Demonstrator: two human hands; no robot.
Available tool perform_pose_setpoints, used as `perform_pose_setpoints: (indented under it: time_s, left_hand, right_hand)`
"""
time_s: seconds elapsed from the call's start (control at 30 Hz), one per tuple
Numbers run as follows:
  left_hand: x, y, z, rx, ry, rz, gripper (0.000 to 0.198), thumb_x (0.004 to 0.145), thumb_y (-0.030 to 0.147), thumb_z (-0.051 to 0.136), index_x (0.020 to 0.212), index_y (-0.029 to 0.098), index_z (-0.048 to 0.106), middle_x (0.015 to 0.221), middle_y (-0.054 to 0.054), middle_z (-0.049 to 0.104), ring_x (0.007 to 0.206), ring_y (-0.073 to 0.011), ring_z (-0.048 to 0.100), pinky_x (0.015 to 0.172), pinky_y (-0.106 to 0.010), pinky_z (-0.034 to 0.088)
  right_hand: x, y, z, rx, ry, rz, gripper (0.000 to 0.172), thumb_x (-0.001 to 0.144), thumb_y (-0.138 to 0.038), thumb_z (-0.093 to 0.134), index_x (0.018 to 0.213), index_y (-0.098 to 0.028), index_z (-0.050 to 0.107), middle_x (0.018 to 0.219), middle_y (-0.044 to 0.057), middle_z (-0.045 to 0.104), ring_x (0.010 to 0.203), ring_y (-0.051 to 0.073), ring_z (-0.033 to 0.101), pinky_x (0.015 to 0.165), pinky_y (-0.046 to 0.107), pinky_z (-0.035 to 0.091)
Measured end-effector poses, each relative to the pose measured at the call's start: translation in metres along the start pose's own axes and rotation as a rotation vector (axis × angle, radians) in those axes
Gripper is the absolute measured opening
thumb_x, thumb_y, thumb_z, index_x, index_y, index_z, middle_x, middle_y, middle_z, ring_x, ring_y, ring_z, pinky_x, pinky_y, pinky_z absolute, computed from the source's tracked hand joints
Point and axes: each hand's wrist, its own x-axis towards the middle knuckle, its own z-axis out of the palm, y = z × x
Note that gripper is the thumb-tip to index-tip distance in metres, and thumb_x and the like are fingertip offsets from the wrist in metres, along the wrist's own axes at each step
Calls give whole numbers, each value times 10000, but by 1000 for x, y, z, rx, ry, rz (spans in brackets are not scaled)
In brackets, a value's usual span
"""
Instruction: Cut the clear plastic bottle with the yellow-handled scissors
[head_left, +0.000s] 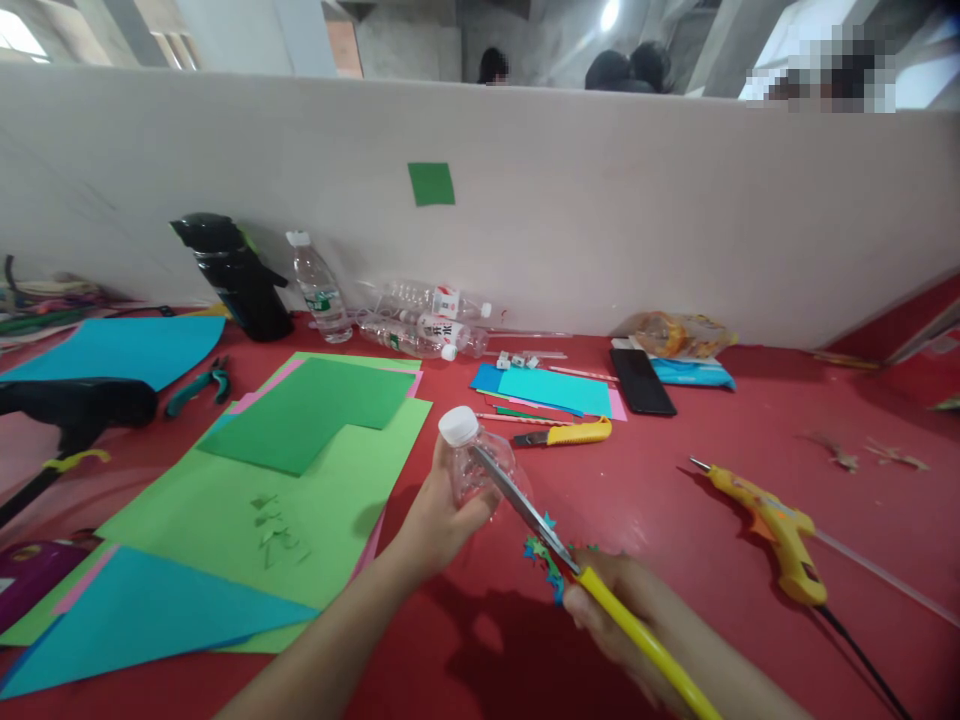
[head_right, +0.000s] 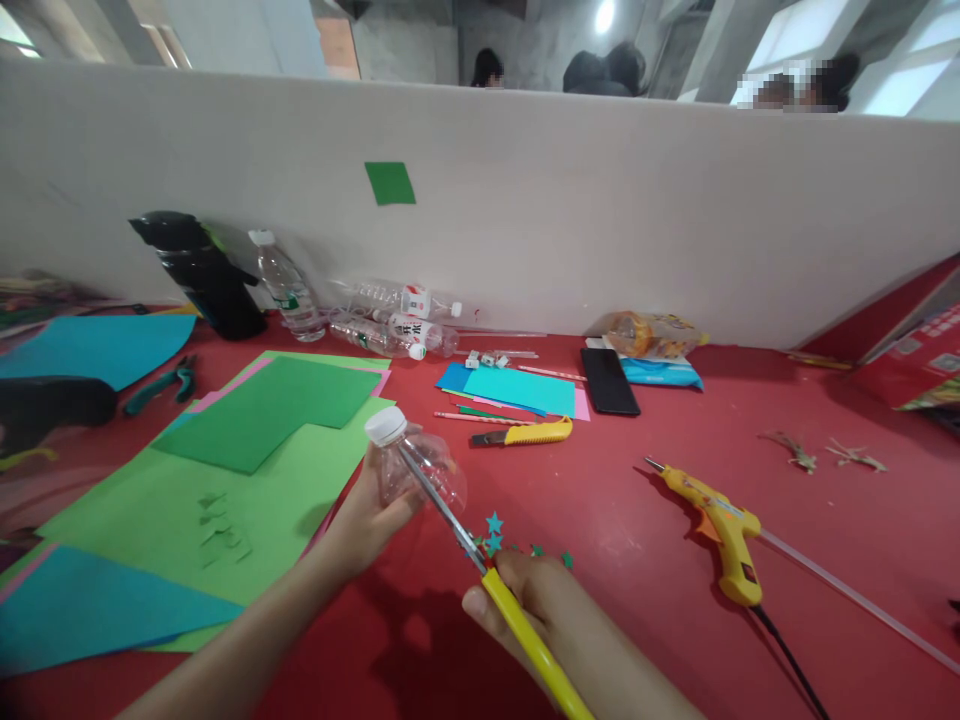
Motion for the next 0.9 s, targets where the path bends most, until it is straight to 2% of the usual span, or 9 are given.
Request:
perform_pose_setpoints:
  time_s: [0.2, 0.37, 0.57, 0.63, 0.77, 0.83, 0.9]
  left_hand:
    - [0, -3, -1, 24, 6, 23, 423, 852, 255, 633, 1215, 242, 416, 1166, -84, 629, 1033, -221, 629, 992, -415, 444]
    - [0, -4, -2, -1, 26, 20, 426, 833, 256, 659, 1197, 244, 437, 1168, -87, 640, 1022, -228, 635, 981, -413, 450]
    - [2, 3, 2, -70, 25, 2, 416, 805, 218, 682, 1156, 246, 461, 1089, -58, 651, 983, -207, 632, 951, -379, 457]
    - [4, 6, 2, -118, 34, -16, 412, 779, 224, 704, 1120, 242, 473, 1023, -41, 648, 914, -194, 631, 891, -359, 479]
    - [11, 15, -4, -276, 215, -111, 422, 729, 288, 734, 1075, 234, 499, 967, -20, 626, 841, -179, 630, 810, -338, 504]
    - [12, 18, -7, -394, 252, -168, 479, 712, 292, 748, 1114, 249, 491, 996, -20, 626, 890, -193, 640, 827, -353, 518]
    - [12, 20, -9, -521, 226, -196, 572, 690, 284, 770, 1182, 266, 479, 1053, -30, 636, 979, -220, 646, 872, -378, 526]
  right_hand:
    - [3, 10, 1, -64, 26, -64, 479, 889, -642, 464, 674, -231, 346, 602, -59, 272, 527, 102, 236, 444, 252, 168]
    - [4, 10, 1, -76, 14, -58, 514, 878, -699, 432, 679, -236, 334, 597, -65, 258, 533, 105, 226, 450, 254, 174]
    - [1, -6, -4, -40, -16, -32, 574, 853, -777, 411, 673, -234, 352, 571, -70, 290, 489, 92, 274, 438, 242, 202]
    - [-1, -8, -5, -3, -108, 39, 590, 835, -812, 399, 699, -238, 381, 534, -78, 316, 440, 87, 306, 406, 232, 217]
    - [-4, -5, -6, 62, -70, 152, 609, 794, -842, 433, 768, -234, 439, 542, -82, 372, 390, 72, 330, 361, 209, 249]
    - [-2, -3, -7, 92, -82, 178, 637, 765, -872, 422, 770, -235, 436, 513, -94, 362, 363, 65, 313, 344, 200, 255]
    - [0, -2, -9, 121, -87, 177, 655, 747, -894, 398, 749, -239, 418, 471, -110, 326, 337, 61, 285, 330, 195, 242]
